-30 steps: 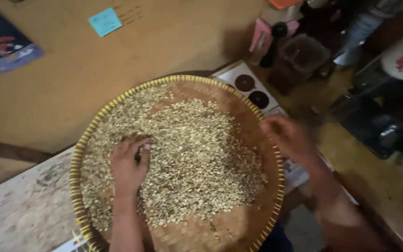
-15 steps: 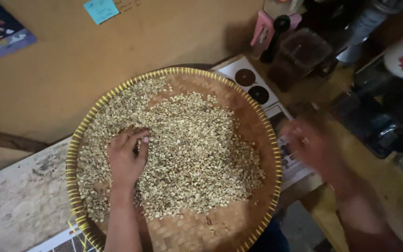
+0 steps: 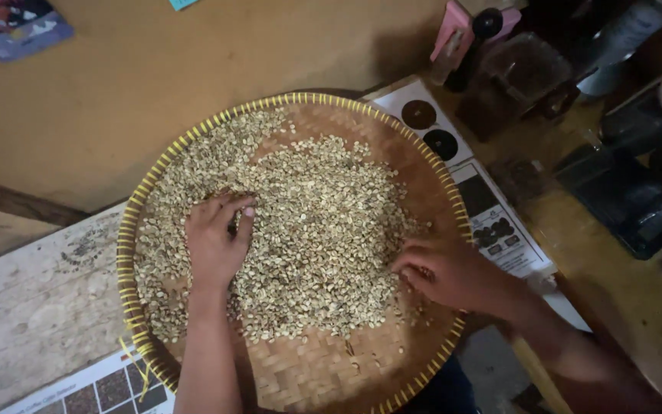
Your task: Manually sorting green coffee beans in a woven tray to remove defects
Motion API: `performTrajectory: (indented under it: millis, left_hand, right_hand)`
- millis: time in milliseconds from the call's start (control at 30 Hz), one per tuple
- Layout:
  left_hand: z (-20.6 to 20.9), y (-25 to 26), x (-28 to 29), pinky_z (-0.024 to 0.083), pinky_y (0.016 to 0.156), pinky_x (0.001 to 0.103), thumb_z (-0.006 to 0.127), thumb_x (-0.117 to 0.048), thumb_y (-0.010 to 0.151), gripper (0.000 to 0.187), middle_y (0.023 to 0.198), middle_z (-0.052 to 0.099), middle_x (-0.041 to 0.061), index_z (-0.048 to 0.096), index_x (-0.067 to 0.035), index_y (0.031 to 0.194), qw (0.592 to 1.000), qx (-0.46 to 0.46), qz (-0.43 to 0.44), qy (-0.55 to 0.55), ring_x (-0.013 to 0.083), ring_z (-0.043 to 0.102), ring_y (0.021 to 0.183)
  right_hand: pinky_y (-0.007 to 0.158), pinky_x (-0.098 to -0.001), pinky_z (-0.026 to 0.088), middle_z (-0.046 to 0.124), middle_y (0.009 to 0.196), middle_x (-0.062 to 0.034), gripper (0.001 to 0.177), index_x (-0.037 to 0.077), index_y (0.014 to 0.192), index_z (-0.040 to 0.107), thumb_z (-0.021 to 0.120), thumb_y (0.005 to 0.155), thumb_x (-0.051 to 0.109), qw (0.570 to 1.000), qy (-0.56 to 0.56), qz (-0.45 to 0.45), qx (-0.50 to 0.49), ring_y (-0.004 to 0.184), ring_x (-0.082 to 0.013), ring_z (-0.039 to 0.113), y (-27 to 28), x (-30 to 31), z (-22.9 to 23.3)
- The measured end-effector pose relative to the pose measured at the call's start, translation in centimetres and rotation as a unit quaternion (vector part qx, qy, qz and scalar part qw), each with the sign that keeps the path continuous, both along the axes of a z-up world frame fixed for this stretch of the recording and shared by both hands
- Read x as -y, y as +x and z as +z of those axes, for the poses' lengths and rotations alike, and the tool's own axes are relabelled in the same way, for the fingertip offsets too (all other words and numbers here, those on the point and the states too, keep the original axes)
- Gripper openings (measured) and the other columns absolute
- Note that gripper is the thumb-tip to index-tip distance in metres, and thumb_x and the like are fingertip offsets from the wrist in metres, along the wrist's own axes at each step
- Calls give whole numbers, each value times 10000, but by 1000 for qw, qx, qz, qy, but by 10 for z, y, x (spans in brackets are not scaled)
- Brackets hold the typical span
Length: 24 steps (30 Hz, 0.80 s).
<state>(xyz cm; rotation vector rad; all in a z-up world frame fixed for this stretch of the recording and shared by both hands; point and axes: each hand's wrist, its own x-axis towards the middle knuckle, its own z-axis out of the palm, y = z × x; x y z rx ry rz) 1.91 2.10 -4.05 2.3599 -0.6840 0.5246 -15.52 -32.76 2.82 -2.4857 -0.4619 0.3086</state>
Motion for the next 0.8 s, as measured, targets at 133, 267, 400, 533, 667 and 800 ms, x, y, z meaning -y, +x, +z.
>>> performTrajectory:
  millis: [133, 267, 400, 533, 667, 800]
  left_hand:
    - [5, 2, 2, 465, 894, 403, 739, -239, 975, 146, 1063, 717, -34, 785, -270, 1110, 1000, 10, 0, 4, 259, 638, 1030]
    - [9, -1, 2, 462, 886, 421, 738, -221, 978, 128, 1028, 711, -19, 785, -251, 1094, 1000, 4, -5, -1, 276, 639, 1016]
    - [3, 1, 2, 467, 871, 422, 762, -217, 949, 146, 1012, 713, -17, 787, -256, 1088, 1000, 21, -2, 3, 271, 642, 1002]
    - [-3, 1, 0, 403, 920, 457, 708, -215, 1001, 203, 1174, 724, -7, 765, -202, 1194, 999, 11, -25, 24, 273, 579, 1102]
    - [-3, 0, 0, 411, 905, 457, 690, -238, 1007, 210, 1178, 731, -3, 769, -195, 1198, 999, 4, -16, 30, 280, 576, 1095]
    - [-2, 0, -1, 412, 917, 494, 682, -247, 1000, 244, 1157, 707, 30, 762, -188, 1222, 999, -26, -6, 36, 306, 556, 1110]
  right_hand:
    - [681, -356, 568, 709, 906, 23, 171, 183, 991, 736, 589, 1022, 264, 985, -68, 27, -159, 750, -168, 708, -33, 16, -24]
    - [668, -366, 563, 721, 912, 15, 194, 195, 1029, 762, 574, 1000, 236, 976, -88, 19, -198, 775, -190, 721, -37, 21, -49]
    - [691, -417, 554, 694, 828, -17, 157, 187, 985, 746, 591, 976, 164, 985, -111, 49, -121, 718, -221, 692, -42, 16, -44]
    - [613, -439, 530, 711, 812, -17, 46, 141, 788, 709, 727, 826, 121, 993, -95, 33, -56, 722, -222, 696, -53, 7, -59]
    - [682, -453, 554, 709, 916, -25, 178, 137, 796, 752, 706, 709, -11, 988, -127, 89, -12, 800, -215, 685, -60, 6, -68]
    - [871, -677, 435, 665, 1217, -72, 349, 154, 1109, 713, 644, 767, 149, 950, -249, 141, 121, 1162, -347, 591, -75, -4, -102]
